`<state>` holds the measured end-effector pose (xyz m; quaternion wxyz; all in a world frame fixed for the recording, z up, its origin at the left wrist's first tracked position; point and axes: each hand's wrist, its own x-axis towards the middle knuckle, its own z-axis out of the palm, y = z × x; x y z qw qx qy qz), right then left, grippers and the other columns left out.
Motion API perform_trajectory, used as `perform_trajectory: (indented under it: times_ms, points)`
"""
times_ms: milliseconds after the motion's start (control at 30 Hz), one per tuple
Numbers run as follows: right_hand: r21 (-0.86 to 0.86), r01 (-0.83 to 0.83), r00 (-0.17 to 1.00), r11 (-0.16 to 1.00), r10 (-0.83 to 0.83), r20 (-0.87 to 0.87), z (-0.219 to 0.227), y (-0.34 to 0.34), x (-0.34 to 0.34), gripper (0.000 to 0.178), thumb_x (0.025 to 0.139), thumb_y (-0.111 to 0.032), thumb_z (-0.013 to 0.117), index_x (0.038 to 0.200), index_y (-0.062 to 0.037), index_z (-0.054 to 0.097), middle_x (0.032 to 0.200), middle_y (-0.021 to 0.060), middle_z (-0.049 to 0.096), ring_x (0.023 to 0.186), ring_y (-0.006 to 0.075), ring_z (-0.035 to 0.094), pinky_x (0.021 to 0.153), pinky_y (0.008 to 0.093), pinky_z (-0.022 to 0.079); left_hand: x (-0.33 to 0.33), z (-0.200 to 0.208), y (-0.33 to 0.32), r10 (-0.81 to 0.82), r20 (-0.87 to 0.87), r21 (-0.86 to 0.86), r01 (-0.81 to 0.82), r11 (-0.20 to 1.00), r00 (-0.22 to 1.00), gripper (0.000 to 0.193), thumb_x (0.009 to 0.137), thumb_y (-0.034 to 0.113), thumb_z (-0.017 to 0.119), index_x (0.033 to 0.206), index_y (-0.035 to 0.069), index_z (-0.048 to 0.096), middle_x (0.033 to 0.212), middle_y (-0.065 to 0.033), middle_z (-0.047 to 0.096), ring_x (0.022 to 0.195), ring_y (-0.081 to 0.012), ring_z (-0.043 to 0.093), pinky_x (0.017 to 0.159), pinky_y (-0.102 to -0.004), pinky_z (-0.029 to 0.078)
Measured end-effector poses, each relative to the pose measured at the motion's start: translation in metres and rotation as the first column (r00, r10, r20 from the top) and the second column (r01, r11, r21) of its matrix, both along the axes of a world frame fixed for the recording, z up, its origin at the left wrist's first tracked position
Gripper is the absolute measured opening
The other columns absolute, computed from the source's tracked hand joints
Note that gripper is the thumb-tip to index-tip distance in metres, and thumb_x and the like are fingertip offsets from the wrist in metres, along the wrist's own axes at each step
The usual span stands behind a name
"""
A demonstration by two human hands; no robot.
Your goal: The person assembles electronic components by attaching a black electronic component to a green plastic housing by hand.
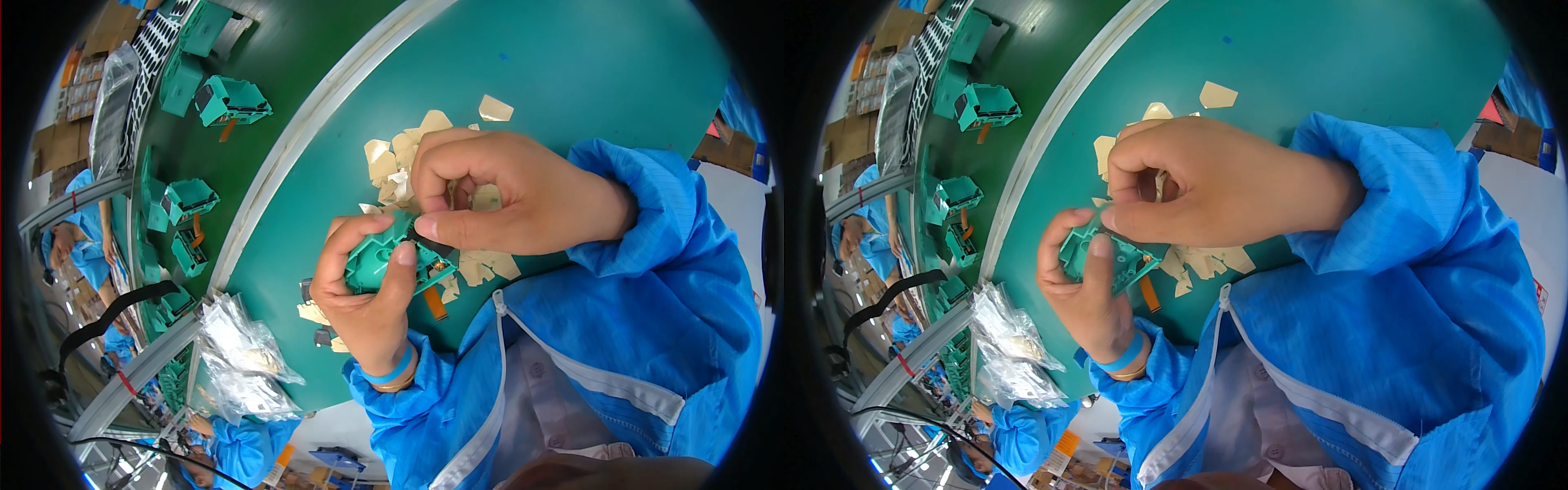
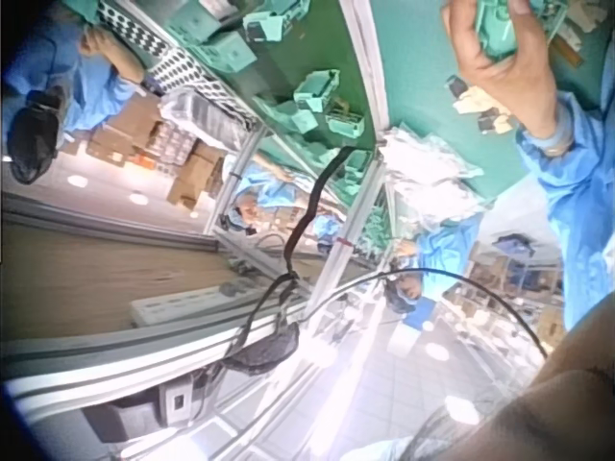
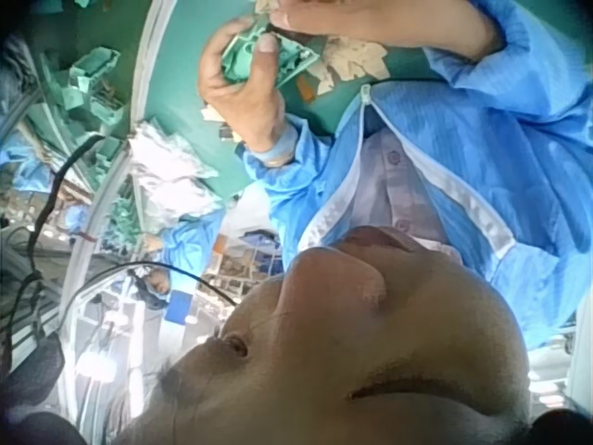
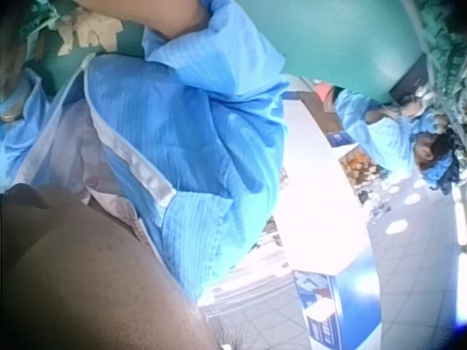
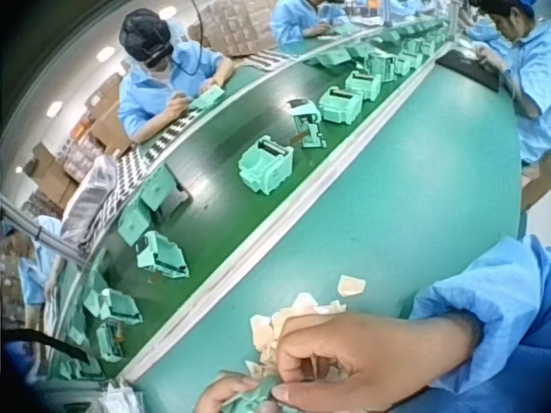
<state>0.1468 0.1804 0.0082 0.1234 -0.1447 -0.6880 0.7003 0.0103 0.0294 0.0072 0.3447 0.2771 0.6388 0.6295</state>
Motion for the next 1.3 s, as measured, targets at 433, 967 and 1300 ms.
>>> perform_trajectory:
  times_ms: [433, 967, 1300]
  points:
    - [-0.356, -0.144, 0.981, 0.923, 0.18, 0.071, 0.004, 0.024, 0.027, 0.015, 0.095, -0.015, 0.066, 0.092, -0.0023, 0.059, 0.083, 0.0005, 0.059, 0.073, 0.006, 0.054, 0.062, 0.0241, 0.046, 0.016, -0.018, 0.023, -0.106, 0.151, 0.212, 0.072, 0.974, 0.983, 0.034, 0.072, 0.019, 0.08, 0.097, 0.004, 0.063, 0.089, -0.0086, 0.054, 0.08, -0.0155, 0.05, 0.074, -0.0274, 0.041]
    - [-0.323, -0.048, 0.996, 0.945, 0.068, 0.051, -0.004, 0.03, 0.047, 0.018, 0.091, -0.015, 0.069, 0.085, -0.0024, 0.058, 0.078, 0.0052, 0.058, 0.065, 0.0125, 0.056, 0.057, 0.0289, 0.047, 0.037, -0.028, 0.043, -0.135, 0.173, 0.253, 0.089, 0.963, 0.976, 0.037, 0.075, 0.025, 0.078, 0.1, 0.004, 0.059, 0.088, -0.0111, 0.053, 0.074, -0.016, 0.051, 0.066, -0.0269, 0.041]
    - [-0.232, -0.051, 0.997, 0.971, 0.061, 0.036, -0.008, 0.031, 0.046, 0.019, 0.089, -0.015, 0.07, 0.084, -0.0021, 0.057, 0.077, 0.0057, 0.058, 0.066, 0.0132, 0.057, 0.058, 0.0297, 0.048, 0.038, -0.028, 0.044, -0.136, 0.198, 0.257, 0.083, 0.963, 0.971, 0.035, 0.075, 0.023, 0.078, 0.1, 0.004, 0.06, 0.088, -0.011, 0.053, 0.073, -0.0161, 0.053, 0.066, -0.0266, 0.043]
